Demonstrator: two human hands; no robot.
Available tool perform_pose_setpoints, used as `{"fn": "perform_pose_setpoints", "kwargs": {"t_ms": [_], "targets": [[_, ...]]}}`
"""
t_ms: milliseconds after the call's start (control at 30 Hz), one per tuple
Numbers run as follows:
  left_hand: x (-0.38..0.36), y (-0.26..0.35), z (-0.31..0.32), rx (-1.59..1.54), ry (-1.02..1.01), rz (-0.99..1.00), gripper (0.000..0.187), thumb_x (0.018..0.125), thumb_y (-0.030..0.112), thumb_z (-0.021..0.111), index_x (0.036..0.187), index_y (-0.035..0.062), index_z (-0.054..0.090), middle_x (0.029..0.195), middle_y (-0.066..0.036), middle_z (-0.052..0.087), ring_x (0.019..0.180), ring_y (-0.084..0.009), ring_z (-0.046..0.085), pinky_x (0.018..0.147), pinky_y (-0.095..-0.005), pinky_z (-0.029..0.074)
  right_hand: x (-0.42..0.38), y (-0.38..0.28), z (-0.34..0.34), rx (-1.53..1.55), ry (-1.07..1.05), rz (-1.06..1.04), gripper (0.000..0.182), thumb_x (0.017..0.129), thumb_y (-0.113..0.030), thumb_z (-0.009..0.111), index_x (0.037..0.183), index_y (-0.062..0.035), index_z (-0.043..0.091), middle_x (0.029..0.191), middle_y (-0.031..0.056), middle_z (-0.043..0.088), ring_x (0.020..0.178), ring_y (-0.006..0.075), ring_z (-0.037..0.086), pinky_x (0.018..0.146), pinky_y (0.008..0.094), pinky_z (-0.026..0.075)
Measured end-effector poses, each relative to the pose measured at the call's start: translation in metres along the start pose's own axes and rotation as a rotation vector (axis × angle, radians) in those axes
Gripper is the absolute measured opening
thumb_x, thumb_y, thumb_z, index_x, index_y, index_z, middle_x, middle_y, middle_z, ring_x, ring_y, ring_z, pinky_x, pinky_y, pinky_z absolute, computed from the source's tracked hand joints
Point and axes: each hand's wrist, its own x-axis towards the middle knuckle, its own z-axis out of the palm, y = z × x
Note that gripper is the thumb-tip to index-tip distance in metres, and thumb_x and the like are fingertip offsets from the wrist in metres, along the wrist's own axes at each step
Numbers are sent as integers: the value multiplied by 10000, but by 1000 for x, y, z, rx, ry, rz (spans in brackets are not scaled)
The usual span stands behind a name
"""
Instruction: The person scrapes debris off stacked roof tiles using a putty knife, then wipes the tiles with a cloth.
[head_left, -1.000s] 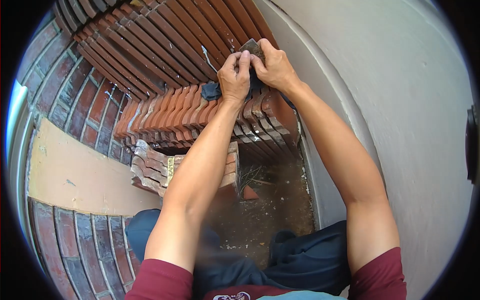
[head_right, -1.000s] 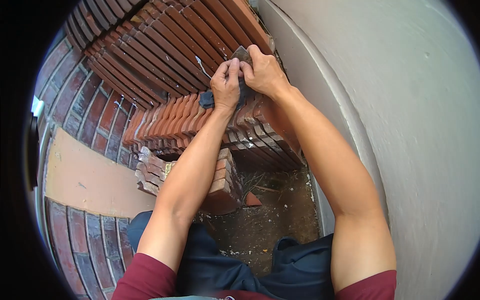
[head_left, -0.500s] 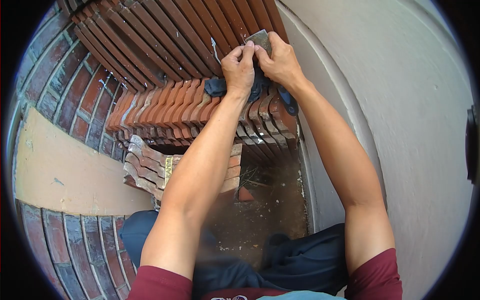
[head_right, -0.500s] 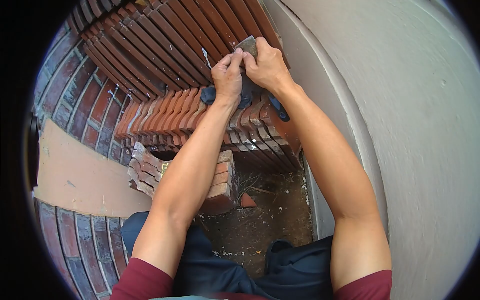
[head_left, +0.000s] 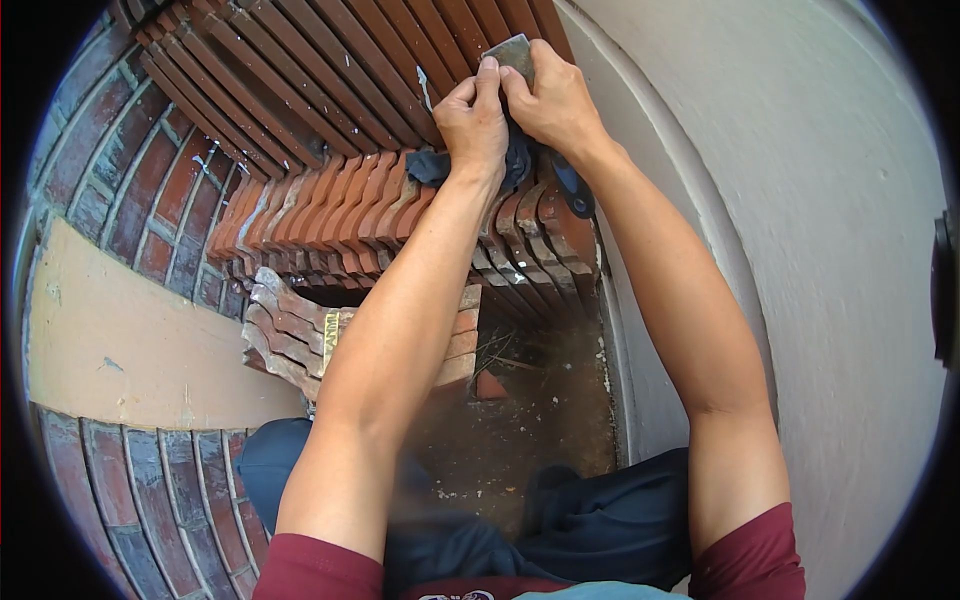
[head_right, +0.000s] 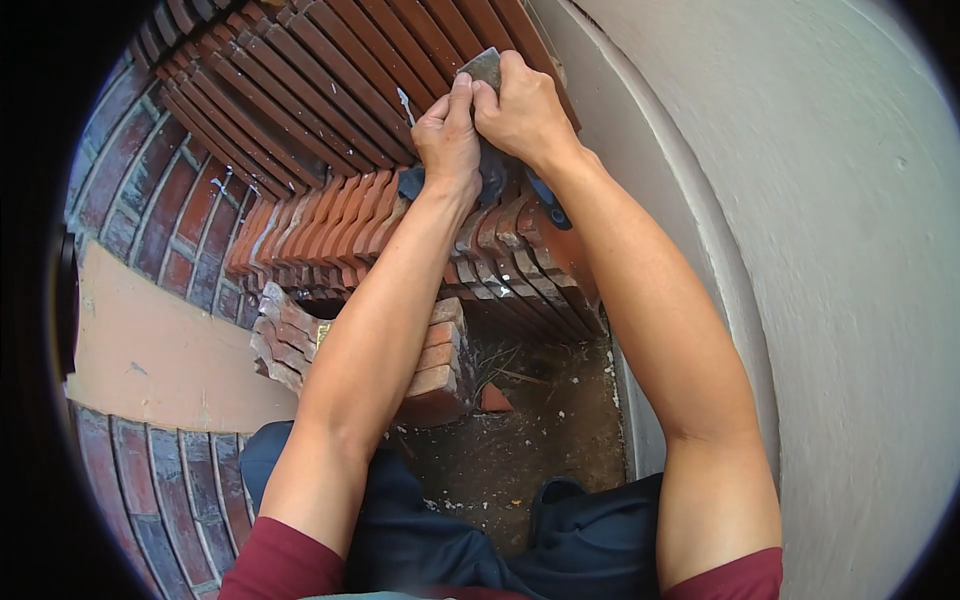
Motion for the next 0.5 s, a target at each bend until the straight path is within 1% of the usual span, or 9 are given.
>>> {"fn": "perform_pose_setpoints", "kwargs": {"t_ms": [67,167,267,300,400,500], "targets": [[0,-2,-1,-2,1,-17,382,973,321,675,844,-29,754,654,54,569,649,-47,457,590,-252,394,0,0,-1,-19,-18,22,288,913,-233,629,964,40,553,855,294,662,829,461,670,736,476,519],[-9,-4,-4,122,-12,-81,326,979,304,680,902,-4,752,789,32,657,730,-36,535,665,-214,436,-7,13,-1,-14,-60,47,293,914,-237,622,974,43,561,848,288,662,814,449,673,732,469,522],[-6,0,0,112,15,-13,387,978,311,671,831,-38,748,676,47,587,664,-47,466,601,-253,406,-2,1,-6,13,-77,47,326,880,-230,605,978,80,582,881,366,651,897,531,648,815,533,526],[-3,3,3,42,25,8,393,978,316,671,827,-40,745,682,40,601,668,-49,474,602,-258,411,1,-4,-6,23,-76,54,324,879,-229,604,980,78,584,882,365,652,899,531,648,817,534,525],[0,10,3,-59,25,-51,396,979,321,670,829,-38,744,688,34,611,666,-52,480,603,-265,415,7,-9,-4,24,-66,56,321,875,-228,603,983,74,588,882,362,654,901,528,649,820,536,524],[-4,2,0,36,12,-50,397,979,324,671,836,-39,746,683,25,617,668,-55,488,610,-262,420,3,0,-4,-30,-66,16,322,871,-231,605,980,72,592,877,358,657,899,523,652,819,532,527]]}}
